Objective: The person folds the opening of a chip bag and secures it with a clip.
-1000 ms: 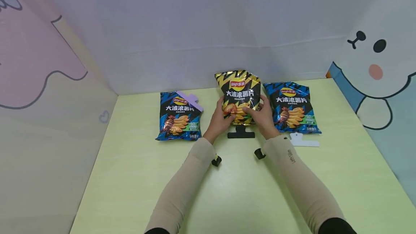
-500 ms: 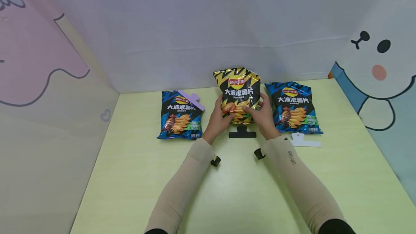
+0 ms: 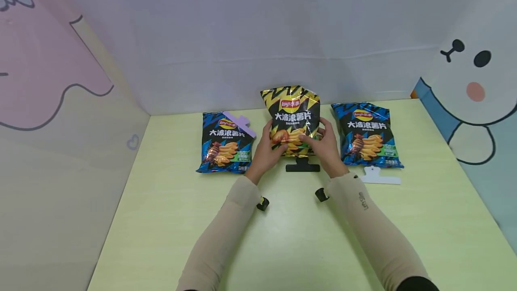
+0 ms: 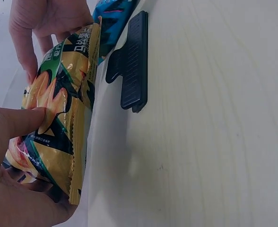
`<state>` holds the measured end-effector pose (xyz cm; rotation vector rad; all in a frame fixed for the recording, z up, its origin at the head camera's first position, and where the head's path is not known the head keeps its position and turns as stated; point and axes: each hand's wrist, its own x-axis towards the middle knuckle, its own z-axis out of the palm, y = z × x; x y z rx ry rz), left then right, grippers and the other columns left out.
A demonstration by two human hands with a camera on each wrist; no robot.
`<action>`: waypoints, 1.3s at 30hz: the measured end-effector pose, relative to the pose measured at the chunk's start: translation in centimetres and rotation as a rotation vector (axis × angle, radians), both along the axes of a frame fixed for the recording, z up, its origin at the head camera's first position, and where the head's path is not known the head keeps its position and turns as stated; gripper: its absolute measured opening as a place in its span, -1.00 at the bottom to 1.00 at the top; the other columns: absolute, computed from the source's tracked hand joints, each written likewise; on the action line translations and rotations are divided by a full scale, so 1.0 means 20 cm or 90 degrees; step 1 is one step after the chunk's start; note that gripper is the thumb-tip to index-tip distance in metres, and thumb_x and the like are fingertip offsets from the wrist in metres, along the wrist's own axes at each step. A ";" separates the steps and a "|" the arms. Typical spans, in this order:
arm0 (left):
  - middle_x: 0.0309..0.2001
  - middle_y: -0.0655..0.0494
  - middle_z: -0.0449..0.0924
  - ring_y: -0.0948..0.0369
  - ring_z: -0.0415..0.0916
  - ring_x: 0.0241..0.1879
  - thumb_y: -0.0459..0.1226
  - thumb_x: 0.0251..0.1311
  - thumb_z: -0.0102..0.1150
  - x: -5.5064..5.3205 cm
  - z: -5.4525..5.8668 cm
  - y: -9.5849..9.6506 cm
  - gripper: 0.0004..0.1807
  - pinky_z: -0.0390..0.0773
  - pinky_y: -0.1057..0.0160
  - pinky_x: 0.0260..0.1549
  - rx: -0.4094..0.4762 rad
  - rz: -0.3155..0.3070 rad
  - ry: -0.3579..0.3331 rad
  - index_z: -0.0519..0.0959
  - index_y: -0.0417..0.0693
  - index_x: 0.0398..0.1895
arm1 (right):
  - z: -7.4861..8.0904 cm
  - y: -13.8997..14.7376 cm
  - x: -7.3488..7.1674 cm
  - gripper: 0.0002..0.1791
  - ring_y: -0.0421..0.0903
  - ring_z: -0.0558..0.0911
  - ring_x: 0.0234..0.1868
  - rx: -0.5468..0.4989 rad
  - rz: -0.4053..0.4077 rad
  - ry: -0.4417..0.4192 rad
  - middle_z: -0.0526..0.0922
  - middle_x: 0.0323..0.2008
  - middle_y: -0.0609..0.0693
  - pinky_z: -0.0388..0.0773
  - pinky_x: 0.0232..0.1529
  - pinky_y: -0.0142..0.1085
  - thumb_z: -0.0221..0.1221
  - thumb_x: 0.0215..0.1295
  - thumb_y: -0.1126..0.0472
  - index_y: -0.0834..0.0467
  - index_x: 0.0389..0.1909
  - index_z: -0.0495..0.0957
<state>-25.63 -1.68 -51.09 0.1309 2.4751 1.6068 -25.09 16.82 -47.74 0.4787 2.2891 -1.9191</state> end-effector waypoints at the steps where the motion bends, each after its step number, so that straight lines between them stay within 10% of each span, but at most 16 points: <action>1: 0.59 -0.04 0.10 -0.06 0.16 0.54 -0.11 0.37 0.24 0.00 0.00 0.00 -0.03 0.19 -0.17 0.50 0.001 0.001 0.000 -0.19 0.29 0.63 | 0.00 0.00 0.00 -0.04 0.14 0.37 0.40 0.000 0.002 0.002 0.25 0.47 0.21 0.41 0.43 0.01 0.29 0.35 0.19 -0.07 0.60 -0.09; 39: 0.58 -0.04 0.10 -0.09 0.16 0.54 -0.08 0.36 0.24 0.22 0.07 -0.18 -0.04 0.22 -0.27 0.45 -0.004 0.013 0.020 -0.18 0.37 0.62 | 0.03 -0.06 0.14 -0.19 0.12 0.45 0.28 -0.003 0.078 0.035 0.40 0.40 0.18 0.51 0.24 -0.08 0.25 0.40 0.16 0.02 0.56 0.05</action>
